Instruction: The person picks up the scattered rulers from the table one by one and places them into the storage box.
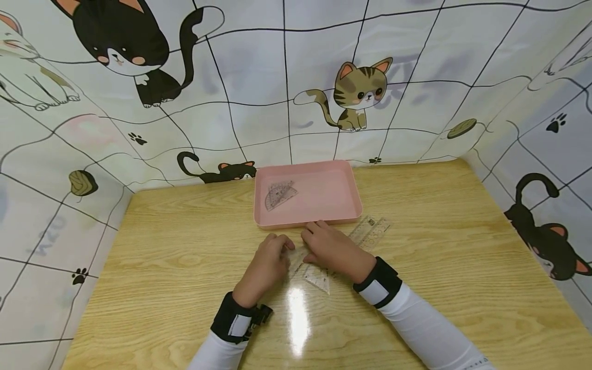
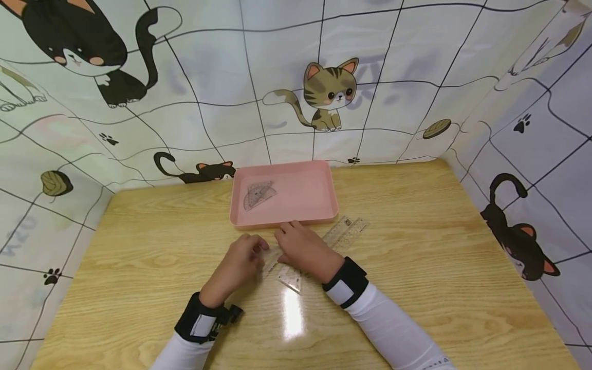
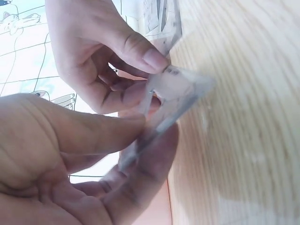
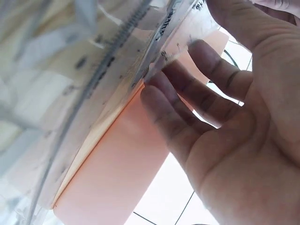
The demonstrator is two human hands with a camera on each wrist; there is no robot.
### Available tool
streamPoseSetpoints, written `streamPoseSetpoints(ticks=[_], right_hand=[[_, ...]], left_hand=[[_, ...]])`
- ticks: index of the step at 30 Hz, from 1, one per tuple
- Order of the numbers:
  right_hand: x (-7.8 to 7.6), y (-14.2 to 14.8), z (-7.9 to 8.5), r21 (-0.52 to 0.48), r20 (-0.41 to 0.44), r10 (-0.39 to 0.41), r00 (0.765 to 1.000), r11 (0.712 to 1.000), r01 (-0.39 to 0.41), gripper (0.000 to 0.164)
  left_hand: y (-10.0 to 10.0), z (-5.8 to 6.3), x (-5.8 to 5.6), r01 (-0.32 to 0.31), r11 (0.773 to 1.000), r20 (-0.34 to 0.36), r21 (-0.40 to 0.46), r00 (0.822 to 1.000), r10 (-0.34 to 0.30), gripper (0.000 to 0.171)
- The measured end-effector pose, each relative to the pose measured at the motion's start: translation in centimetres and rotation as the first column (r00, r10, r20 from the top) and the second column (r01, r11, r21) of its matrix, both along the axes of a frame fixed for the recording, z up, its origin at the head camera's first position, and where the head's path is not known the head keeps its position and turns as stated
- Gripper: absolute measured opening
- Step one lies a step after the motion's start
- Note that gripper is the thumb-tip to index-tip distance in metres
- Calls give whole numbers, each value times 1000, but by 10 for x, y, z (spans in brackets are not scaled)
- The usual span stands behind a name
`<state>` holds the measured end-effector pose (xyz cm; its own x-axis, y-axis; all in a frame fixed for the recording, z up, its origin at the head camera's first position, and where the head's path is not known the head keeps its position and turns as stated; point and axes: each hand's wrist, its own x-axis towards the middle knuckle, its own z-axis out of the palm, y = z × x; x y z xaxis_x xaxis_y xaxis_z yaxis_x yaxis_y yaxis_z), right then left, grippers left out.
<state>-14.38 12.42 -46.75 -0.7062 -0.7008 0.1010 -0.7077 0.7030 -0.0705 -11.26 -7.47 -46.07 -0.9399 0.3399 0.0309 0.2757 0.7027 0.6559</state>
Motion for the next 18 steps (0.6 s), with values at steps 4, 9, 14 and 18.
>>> streamPoseSetpoints(ticks=[4, 9, 14, 18], right_hand=[[-2, 0, 0, -44, 44, -9, 999, 999, 11, 40], [-3, -1, 1, -127, 57, 81, 995, 989, -73, 32], [-3, 1, 7, -187, 11, 119, 993, 976, -115, 31], [-3, 4, 11, -199, -28, 100, 995, 975, -104, 36]], left_hand=[[-2, 3, -1, 3, 999, -47, 42, 999, -1, 24], [-5, 5, -2, -33, 997, -66, 71, 997, 38, 26], [-10, 8, -5, -90, 988, -66, 129, 993, 99, 20], [-11, 11, -7, -113, 984, -49, 136, 992, 120, 17]])
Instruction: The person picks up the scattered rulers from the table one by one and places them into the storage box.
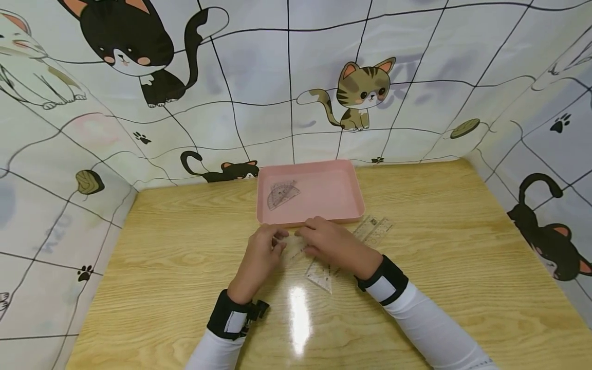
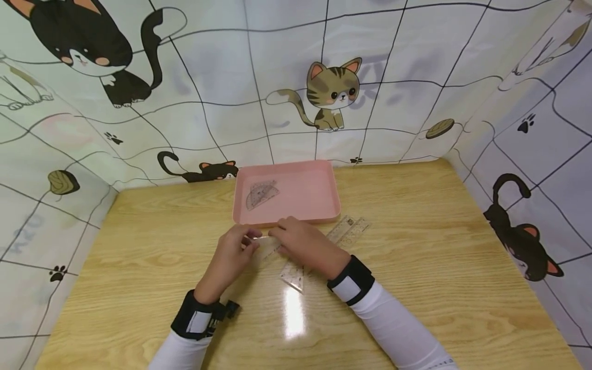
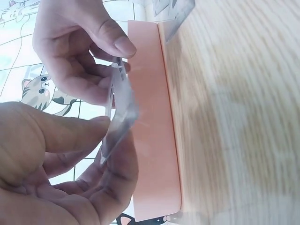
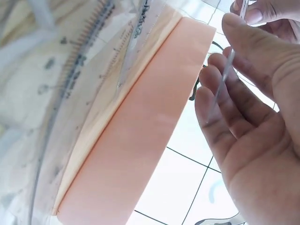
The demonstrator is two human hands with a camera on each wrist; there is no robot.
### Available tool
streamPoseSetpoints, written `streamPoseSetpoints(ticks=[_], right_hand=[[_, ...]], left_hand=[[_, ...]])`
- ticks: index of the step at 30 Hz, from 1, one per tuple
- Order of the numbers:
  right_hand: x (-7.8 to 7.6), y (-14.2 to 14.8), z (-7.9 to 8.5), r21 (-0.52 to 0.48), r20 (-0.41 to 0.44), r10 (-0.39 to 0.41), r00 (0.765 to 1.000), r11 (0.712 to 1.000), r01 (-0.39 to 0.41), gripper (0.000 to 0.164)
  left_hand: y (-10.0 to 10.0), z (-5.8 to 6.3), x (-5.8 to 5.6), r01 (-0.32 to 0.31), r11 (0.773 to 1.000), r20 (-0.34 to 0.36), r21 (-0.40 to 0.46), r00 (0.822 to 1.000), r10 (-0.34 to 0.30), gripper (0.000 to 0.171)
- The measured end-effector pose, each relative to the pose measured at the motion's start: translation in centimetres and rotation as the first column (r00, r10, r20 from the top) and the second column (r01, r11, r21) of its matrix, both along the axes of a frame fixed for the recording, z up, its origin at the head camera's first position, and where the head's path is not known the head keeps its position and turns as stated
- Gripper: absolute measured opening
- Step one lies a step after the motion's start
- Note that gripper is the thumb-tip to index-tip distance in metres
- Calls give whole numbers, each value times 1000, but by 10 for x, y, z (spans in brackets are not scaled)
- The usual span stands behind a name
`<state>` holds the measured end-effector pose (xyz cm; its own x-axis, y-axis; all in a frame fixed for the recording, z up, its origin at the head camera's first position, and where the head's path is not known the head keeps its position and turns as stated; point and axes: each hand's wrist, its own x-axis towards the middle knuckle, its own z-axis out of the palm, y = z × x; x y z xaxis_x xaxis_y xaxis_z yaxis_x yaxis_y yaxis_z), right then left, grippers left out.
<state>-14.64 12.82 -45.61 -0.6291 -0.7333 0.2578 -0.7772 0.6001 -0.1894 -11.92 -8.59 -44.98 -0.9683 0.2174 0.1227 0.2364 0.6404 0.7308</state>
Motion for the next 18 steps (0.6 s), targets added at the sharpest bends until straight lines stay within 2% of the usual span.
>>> streamPoseSetpoints(ticks=[8, 11, 14, 18], right_hand=[[-2, 2, 6, -91, -21, -3, 1000, 996, 1, 39], [-2, 2, 8, -106, -33, -14, 999, 994, 10, 43], [-2, 2, 8, -110, -54, -27, 998, 994, 21, 46], [-2, 1, 8, -109, -81, -52, 995, 993, 43, 45]], left_hand=[[1, 4, 1, -7, 1000, -1, -30, 1000, 7, 17], [2, 7, 3, -4, 999, -22, -33, 1000, 3, 24], [4, 9, 6, 15, 997, -99, -81, 995, -23, 39], [9, 9, 11, 5, 981, -213, -196, 976, -48, 54]])
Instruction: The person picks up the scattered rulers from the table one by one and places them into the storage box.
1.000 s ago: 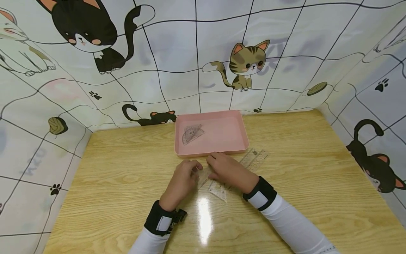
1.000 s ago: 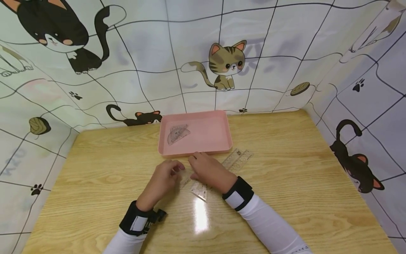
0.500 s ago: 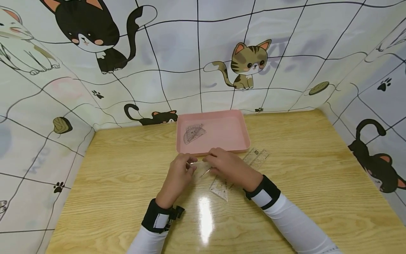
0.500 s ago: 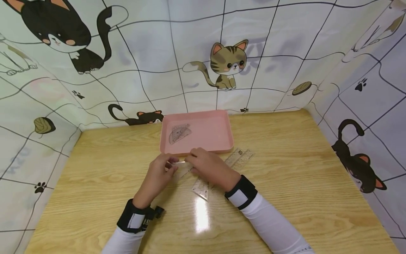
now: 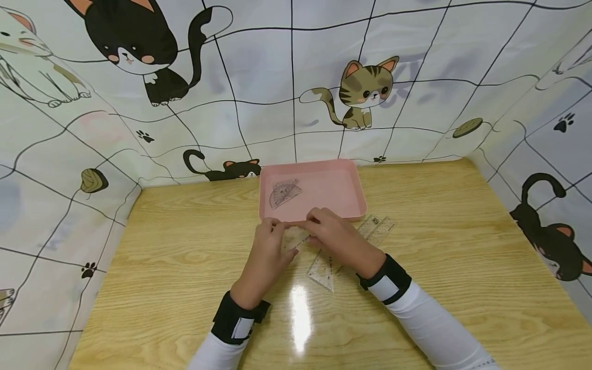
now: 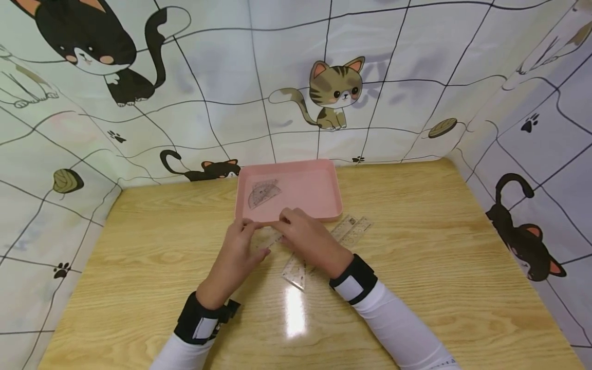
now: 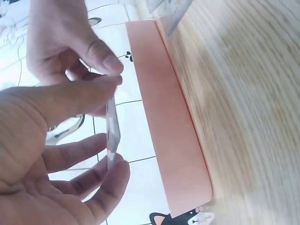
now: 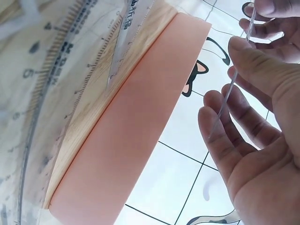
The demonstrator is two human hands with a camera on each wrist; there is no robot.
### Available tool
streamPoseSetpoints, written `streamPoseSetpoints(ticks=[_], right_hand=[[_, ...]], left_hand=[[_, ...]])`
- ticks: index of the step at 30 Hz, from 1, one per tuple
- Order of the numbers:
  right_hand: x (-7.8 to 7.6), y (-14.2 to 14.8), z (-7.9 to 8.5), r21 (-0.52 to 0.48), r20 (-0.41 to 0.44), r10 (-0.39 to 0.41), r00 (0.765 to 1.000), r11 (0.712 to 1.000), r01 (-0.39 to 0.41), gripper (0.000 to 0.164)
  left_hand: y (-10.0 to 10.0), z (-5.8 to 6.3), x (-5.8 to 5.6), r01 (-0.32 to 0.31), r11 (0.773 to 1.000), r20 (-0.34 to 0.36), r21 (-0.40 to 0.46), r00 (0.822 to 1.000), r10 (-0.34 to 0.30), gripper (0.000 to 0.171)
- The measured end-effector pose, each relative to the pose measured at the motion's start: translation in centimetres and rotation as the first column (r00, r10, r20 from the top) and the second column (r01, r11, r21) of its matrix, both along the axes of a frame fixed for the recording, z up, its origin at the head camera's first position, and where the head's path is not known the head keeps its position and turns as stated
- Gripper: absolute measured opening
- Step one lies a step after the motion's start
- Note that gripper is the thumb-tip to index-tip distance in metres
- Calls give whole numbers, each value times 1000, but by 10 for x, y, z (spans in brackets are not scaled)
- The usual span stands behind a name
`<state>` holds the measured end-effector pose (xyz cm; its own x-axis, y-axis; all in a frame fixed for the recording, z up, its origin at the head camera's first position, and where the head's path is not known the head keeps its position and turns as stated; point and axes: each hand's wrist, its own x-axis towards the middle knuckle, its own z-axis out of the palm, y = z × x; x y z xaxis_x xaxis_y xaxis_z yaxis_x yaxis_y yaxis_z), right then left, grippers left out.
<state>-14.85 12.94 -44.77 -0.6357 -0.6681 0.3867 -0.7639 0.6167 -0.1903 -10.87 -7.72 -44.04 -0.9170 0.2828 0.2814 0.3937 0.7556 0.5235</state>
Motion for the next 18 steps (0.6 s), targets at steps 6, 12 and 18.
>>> streamPoseSetpoints(ticks=[6, 12, 18], right_hand=[[-1, 0, -1, 17, -14, -27, 1000, 999, 27, 43], [-2, -3, 1, 20, -47, -43, 998, 999, 44, 42], [-3, 2, 2, -4, -71, -90, 993, 996, 90, 41]], left_hand=[[7, 1, 1, -20, 992, -38, -125, 999, 15, 55], [7, 5, -9, 28, 976, -99, -214, 994, -50, 51], [4, 12, -29, 64, 961, -84, -270, 992, -90, 48]])
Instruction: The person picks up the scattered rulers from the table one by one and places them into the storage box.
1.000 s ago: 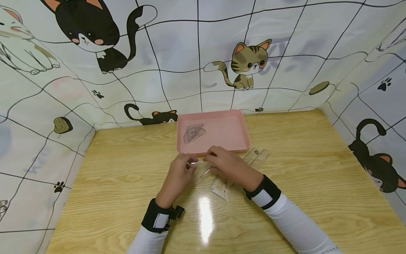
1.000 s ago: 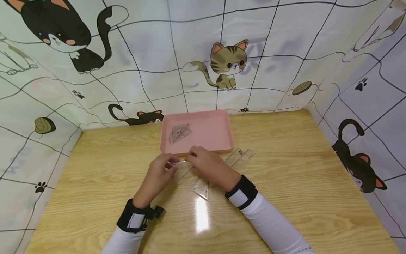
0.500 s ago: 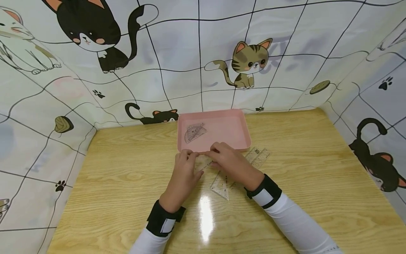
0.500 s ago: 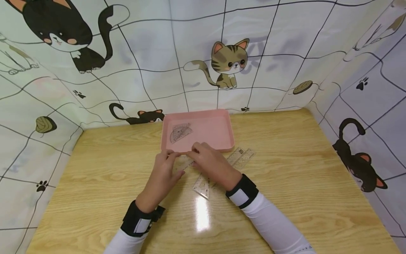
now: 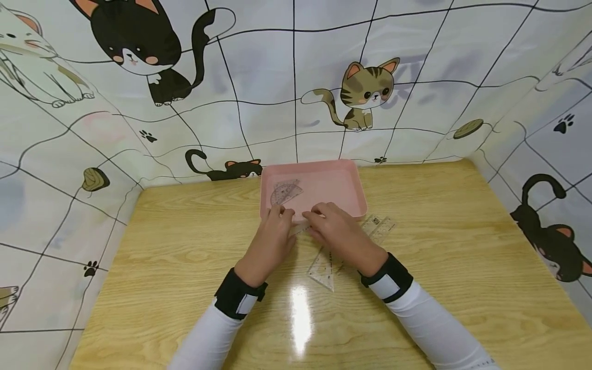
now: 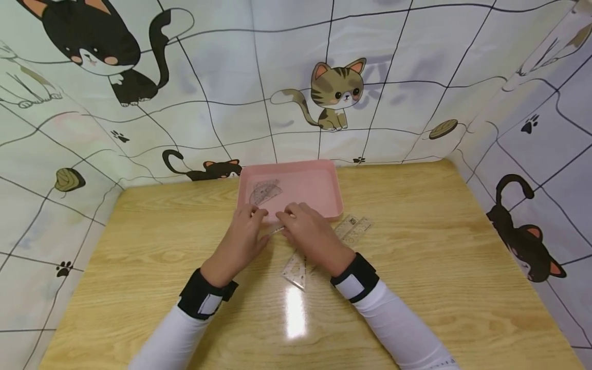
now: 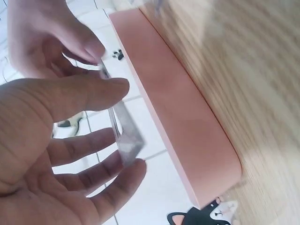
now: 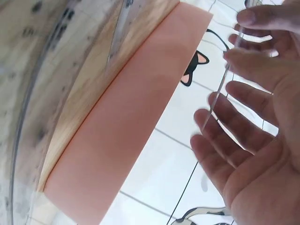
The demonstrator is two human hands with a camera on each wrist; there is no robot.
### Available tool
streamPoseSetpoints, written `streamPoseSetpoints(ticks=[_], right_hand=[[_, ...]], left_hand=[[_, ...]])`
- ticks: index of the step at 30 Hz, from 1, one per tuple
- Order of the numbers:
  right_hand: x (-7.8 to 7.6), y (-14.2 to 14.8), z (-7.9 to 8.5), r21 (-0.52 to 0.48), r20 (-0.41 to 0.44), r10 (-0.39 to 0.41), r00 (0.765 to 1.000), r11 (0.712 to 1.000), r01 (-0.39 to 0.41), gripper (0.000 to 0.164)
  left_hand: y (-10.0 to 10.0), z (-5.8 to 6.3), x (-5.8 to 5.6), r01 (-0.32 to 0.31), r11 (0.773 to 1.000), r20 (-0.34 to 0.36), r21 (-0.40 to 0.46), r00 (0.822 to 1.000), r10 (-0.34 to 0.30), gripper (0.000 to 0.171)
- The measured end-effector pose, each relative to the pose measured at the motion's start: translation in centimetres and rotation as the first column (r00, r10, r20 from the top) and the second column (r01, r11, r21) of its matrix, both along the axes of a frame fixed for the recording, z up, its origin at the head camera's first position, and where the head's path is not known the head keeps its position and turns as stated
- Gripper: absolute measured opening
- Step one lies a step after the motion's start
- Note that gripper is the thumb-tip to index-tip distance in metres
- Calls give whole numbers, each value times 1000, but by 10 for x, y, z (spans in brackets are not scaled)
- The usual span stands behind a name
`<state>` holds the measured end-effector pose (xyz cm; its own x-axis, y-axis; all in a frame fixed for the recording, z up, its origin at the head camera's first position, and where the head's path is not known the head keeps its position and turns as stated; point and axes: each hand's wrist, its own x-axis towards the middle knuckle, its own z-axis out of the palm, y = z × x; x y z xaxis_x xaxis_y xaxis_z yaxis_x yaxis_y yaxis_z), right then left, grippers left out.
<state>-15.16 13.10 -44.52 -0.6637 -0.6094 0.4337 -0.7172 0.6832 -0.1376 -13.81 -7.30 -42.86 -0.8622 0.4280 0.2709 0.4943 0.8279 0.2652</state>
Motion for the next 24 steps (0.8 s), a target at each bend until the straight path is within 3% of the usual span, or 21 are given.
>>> streamPoseSetpoints(ticks=[8, 14, 19, 24], right_hand=[[-2, 24, -3, -20, -75, 11, 997, 1000, -12, 53], [3, 42, -7, 68, -46, -5, 999, 998, 8, 56], [9, 52, -12, 150, -40, -5, 999, 989, 11, 53], [18, 57, -17, 136, -61, 31, 998, 990, -22, 54]], left_hand=[[-6, 7, -30, -50, 999, 91, 10, 995, 49, 44], [-8, 12, -55, -86, 996, 150, -30, 985, 90, 34], [-8, 8, -74, -96, 993, 190, -70, 976, 108, 36], [-10, 1, -89, -141, 983, 226, -120, 960, 165, 33]])
